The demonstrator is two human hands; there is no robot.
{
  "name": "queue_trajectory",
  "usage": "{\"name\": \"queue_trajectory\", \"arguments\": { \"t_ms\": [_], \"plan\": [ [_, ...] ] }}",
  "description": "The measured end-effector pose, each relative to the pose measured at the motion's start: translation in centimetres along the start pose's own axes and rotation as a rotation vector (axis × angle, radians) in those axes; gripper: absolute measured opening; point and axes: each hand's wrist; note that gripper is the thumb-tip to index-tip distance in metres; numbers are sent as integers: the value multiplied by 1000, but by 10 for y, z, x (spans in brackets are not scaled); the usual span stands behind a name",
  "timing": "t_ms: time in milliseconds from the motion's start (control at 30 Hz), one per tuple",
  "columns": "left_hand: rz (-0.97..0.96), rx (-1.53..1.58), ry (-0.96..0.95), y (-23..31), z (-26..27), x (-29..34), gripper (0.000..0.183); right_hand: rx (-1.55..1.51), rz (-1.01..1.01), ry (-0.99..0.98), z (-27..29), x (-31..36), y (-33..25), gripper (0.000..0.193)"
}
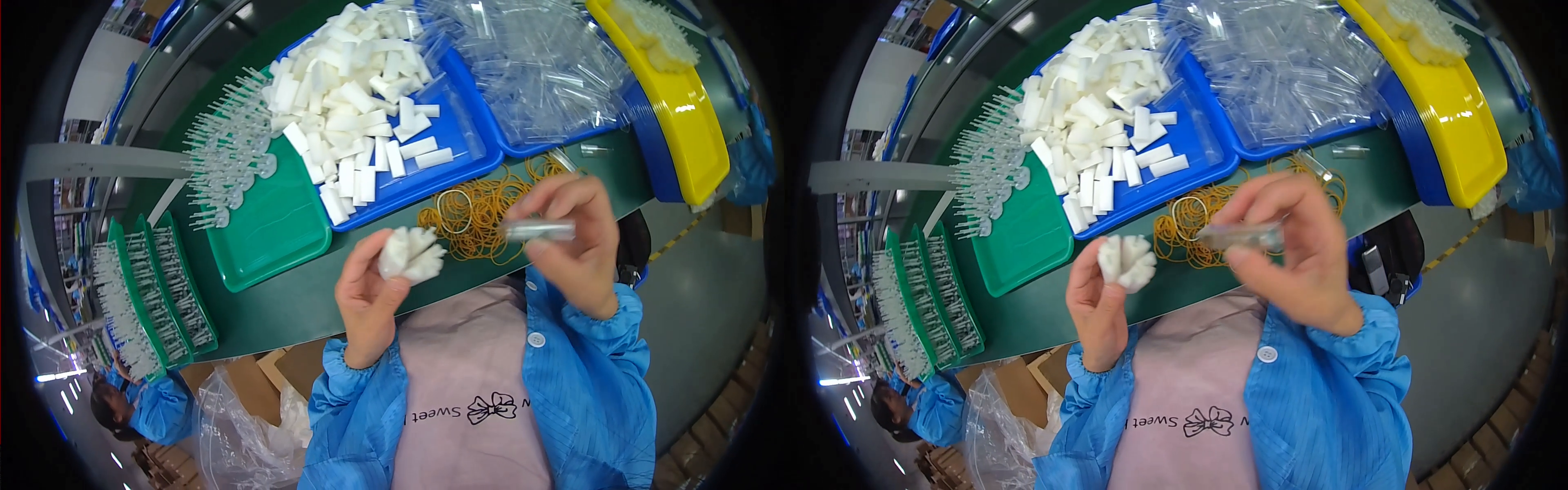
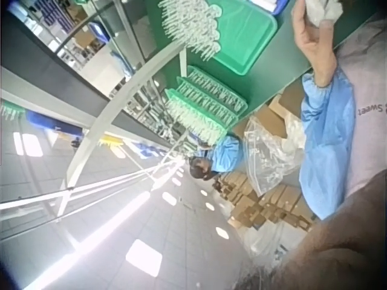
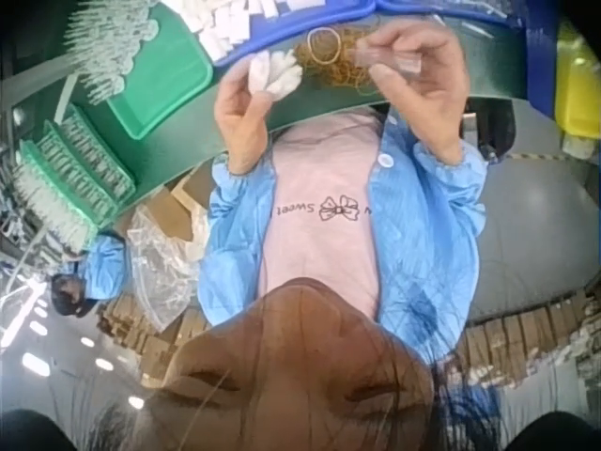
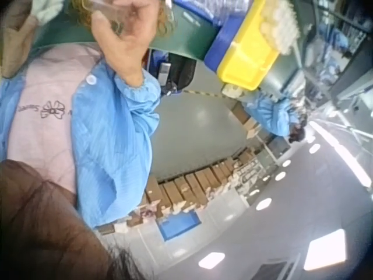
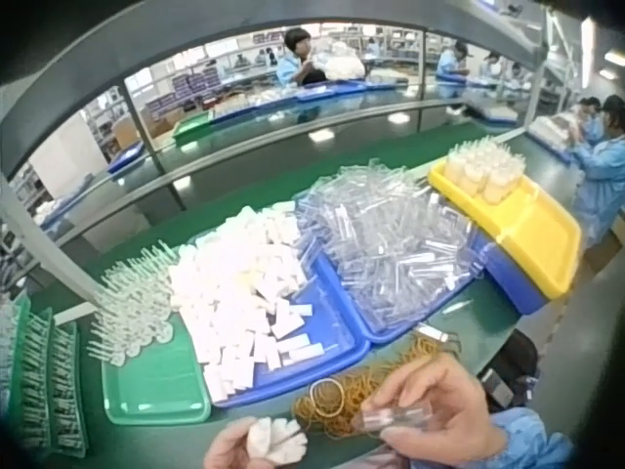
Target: The person assembles parts by placing foam pieces onto the prongs of a base, sliding transparent sleeves over the foam pieces, securing the bundle with a rubber band, and setting the completed assembly onto a tray.
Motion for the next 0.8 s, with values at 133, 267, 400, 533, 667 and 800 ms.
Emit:
{"name": "queue_trajectory", "arguments": {
  "t_ms": [133,267,400,533,667,800],
  "plan": [
    [-131,-79,-66,5,-6,-1,50,-23,86,-61,-24,-5,5,39],
    [-240,-113,-98,5,-4,0,44,206,202,-71,-33,-11,4,42],
    [-256,-103,-86,7,-2,0,43,252,205,-50,-39,-11,9,43],
    [-246,-147,-89,7,-2,-1,42,283,261,-53,-36,-13,11,44],
    [-281,-163,-82,7,-5,0,43,335,268,-71,-38,-12,8,40],
    [-290,-209,-60,9,-2,1,42,423,337,-62,-40,-9,7,38]
  ]
}}
Point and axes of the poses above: each hand's wrist, its own x-axis away from the middle knuckle, its own z-axis out of the back of the hand, y = z × x, and after that the axes turned 13 degrees about x, right-handed
